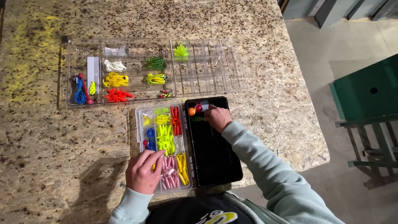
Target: Organizing various fishing lures and soft plastics into a multi-compartment tackle box.
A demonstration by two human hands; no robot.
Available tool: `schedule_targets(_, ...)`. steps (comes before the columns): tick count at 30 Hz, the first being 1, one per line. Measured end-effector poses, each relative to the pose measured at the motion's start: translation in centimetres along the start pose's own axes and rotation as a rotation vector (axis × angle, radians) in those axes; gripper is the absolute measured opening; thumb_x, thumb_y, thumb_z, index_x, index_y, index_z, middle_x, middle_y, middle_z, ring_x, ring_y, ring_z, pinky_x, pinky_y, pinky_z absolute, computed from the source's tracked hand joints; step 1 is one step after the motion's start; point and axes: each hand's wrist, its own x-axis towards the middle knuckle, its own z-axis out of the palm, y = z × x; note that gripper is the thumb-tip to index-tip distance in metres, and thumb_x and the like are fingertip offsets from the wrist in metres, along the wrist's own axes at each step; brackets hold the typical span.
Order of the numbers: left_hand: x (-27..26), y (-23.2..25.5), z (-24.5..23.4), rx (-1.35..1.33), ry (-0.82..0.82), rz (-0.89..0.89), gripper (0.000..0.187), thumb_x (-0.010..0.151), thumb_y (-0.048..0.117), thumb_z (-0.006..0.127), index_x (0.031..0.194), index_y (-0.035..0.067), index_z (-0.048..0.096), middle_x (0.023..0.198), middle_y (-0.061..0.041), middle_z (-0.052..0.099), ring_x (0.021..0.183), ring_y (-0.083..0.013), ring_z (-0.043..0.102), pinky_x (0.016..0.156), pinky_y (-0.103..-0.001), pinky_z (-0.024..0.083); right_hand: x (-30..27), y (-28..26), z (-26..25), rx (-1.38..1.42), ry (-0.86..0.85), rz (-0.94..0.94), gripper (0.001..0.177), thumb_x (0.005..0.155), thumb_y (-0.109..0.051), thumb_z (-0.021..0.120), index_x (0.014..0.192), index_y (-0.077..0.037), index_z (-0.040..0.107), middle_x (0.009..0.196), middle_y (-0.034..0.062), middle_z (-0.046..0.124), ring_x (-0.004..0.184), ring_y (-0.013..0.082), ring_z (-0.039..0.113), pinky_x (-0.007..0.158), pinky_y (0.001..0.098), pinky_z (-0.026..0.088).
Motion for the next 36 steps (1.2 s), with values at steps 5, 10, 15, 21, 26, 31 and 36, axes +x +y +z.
schedule_targets(5,0.1,0.0,0.0,0.019,0.005,-0.025,0.017,0.096,0.004,0.081,0.109,0.013,0.086,0.094,-0.001,0.075,0.075,-0.0204,0.066,0.073,-0.038,0.058,0.6,0.1,-0.6,0.001,-0.047,-0.027,0.022,0.089,-0.043,0.086,0.099,-0.025,0.079,0.109,-0.0005,0.071,0.086,0.0327,0.075,0.065,0.0527,0.059)
schedule_targets(10,-0.2,-0.3,0.1,0.015,0.012,-0.043,0.016,0.096,0.005,0.081,0.109,0.012,0.087,0.095,-0.003,0.074,0.077,-0.0217,0.068,0.072,-0.039,0.06,0.3,1.1,-1.7,0.068,-0.146,-0.032,0.046,0.077,-0.039,0.095,0.118,-0.024,0.078,0.12,0.0051,0.071,0.098,0.0374,0.076,0.078,0.0565,0.06)
schedule_targets(15,-0.5,-0.6,0.3,-0.011,0.017,-0.05,0.017,0.096,0.004,0.081,0.11,0.012,0.087,0.094,-0.002,0.074,0.074,-0.02,0.067,0.069,-0.036,0.059,-0.1,2.1,-1.7,0.018,-0.068,-0.13,0.042,0.085,-0.016,0.084,0.126,-0.024,0.081,0.118,0.0055,0.066,0.087,0.038,0.077,0.068,0.0569,0.063)
schedule_targets(21,-0.1,-0.4,0.2,-0.002,-0.003,-0.007,0.019,0.094,0.002,0.082,0.111,0.009,0.085,0.095,-0.003,0.076,0.077,-0.0198,0.068,0.072,-0.036,0.06,0.5,2.3,0.0,0.006,-0.109,-0.162,0.022,0.093,-0.024,0.075,0.114,-0.024,0.08,0.115,0.0107,0.064,0.077,0.0441,0.075,0.07,0.06,0.06)
schedule_targets(26,-0.5,-0.5,0.0,0.014,0.021,-0.023,0.017,0.096,0.005,0.082,0.11,0.013,0.086,0.092,0.0,0.073,0.073,-0.0191,0.065,0.069,-0.037,0.057,1.2,2.6,0.8,-0.012,-0.112,-0.164,0.016,0.097,-0.025,0.07,0.107,-0.016,0.077,0.11,0.0135,0.064,0.075,0.0461,0.074,0.065,0.0615,0.058)
schedule_targets(31,-2.4,-2.6,2.5,-0.084,0.035,-0.076,0.023,0.091,0.006,0.085,0.113,0.008,0.083,0.098,-0.004,0.076,0.078,-0.0176,0.072,0.068,-0.028,0.069,2.6,2.6,-3.1,0.031,0.025,-0.205,0.011,0.085,-0.018,0.072,0.093,-0.016,0.079,0.098,0.0109,0.067,0.077,0.0422,0.072,0.065,0.059,0.054)
schedule_targets(36,-3.7,-3.1,2.2,-0.048,0.049,-0.146,0.026,0.091,0.007,0.082,0.116,0.012,0.084,0.103,-0.002,0.077,0.068,-0.0148,0.072,0.062,-0.028,0.068,9.0,0.6,-13.3,0.231,0.292,-0.197,0.007,0.098,-0.016,0.083,0.096,-0.011,0.087,0.091,0.0074,0.082,0.068,0.0196,0.075,0.063,0.0362,0.065)
